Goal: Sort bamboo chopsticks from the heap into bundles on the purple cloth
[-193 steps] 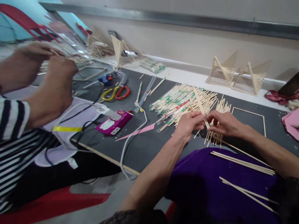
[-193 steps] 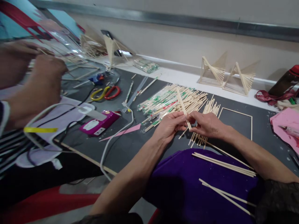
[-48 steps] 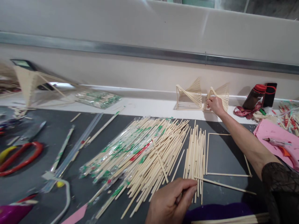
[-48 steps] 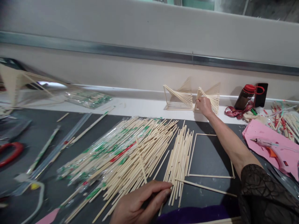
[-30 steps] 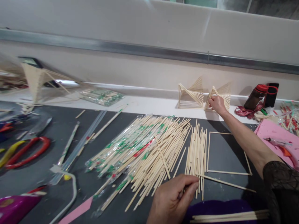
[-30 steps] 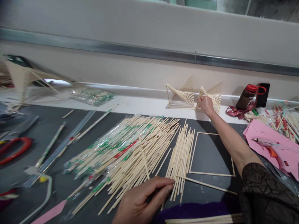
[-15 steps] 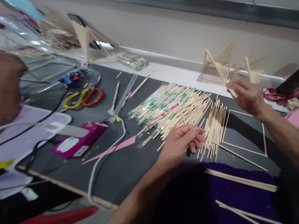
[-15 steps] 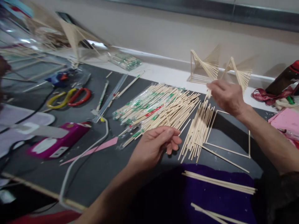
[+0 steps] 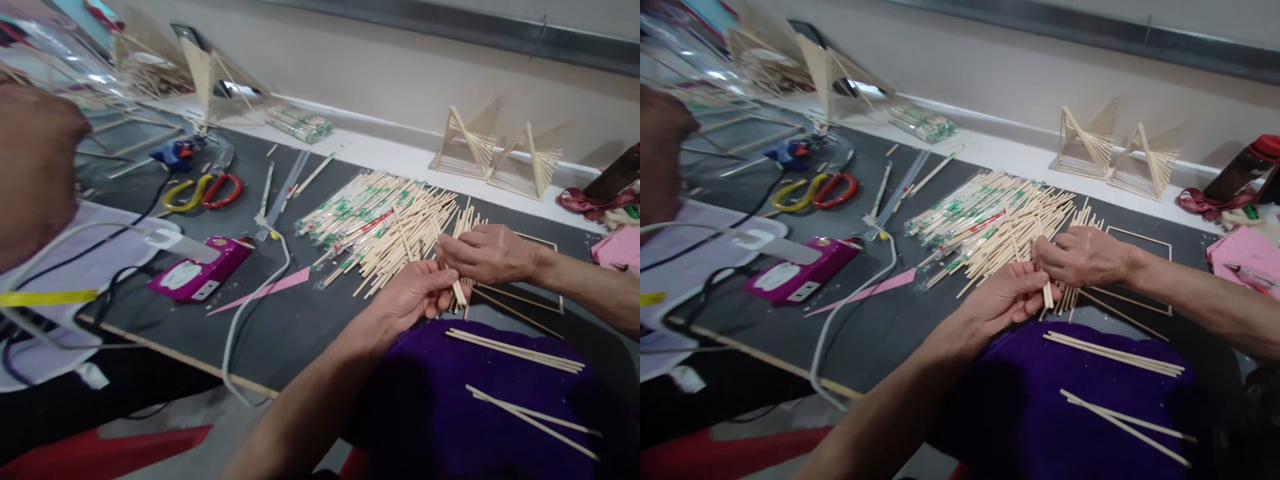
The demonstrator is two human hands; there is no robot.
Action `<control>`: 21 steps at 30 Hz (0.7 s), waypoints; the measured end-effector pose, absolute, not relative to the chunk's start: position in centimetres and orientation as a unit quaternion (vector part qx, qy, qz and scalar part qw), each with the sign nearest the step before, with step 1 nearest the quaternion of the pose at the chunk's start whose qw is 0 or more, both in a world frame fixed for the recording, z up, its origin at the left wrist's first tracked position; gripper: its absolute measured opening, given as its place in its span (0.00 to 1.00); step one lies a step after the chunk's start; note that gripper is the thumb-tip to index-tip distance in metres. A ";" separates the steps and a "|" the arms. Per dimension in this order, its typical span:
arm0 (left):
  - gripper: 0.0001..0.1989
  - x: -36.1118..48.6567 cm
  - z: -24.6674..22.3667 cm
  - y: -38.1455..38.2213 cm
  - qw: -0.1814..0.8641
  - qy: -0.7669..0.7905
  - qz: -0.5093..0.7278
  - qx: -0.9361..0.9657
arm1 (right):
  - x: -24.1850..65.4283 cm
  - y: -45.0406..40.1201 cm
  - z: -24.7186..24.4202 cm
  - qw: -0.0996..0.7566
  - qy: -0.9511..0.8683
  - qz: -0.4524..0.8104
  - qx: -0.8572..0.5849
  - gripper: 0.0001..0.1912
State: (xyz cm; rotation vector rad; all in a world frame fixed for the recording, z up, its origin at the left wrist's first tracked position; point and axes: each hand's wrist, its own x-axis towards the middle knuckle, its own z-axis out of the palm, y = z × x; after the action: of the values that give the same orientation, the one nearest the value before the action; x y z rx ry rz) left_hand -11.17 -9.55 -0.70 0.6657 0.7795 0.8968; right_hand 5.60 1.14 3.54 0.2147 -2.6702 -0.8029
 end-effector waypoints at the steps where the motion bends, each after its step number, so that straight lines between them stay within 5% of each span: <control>1: 0.18 -11.1 -0.5 -9.6 0.770 0.364 0.425 0.307 | 5.7 1.3 3.5 0.179 -0.945 -0.267 0.066 0.15; 5: 0.15 -11.8 0.8 -9.4 0.680 0.396 0.560 0.256 | 5.8 2.8 3.0 0.255 -0.939 -0.197 -0.118 0.17; 9: 0.15 -13.3 1.6 -8.8 0.568 0.413 0.670 0.240 | 4.4 4.0 1.5 0.119 -0.939 -0.141 -0.291 0.15; 21: 0.08 -14.4 1.5 -8.3 0.498 0.439 0.705 0.247 | 1.5 4.7 -0.3 -0.052 -0.975 -0.124 -0.176 0.13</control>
State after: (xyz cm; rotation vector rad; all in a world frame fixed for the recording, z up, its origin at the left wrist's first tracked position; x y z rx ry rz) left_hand -14.36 -8.30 1.53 0.5990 1.0635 1.7073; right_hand 1.47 4.72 -0.30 -0.5731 -3.1698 -0.4015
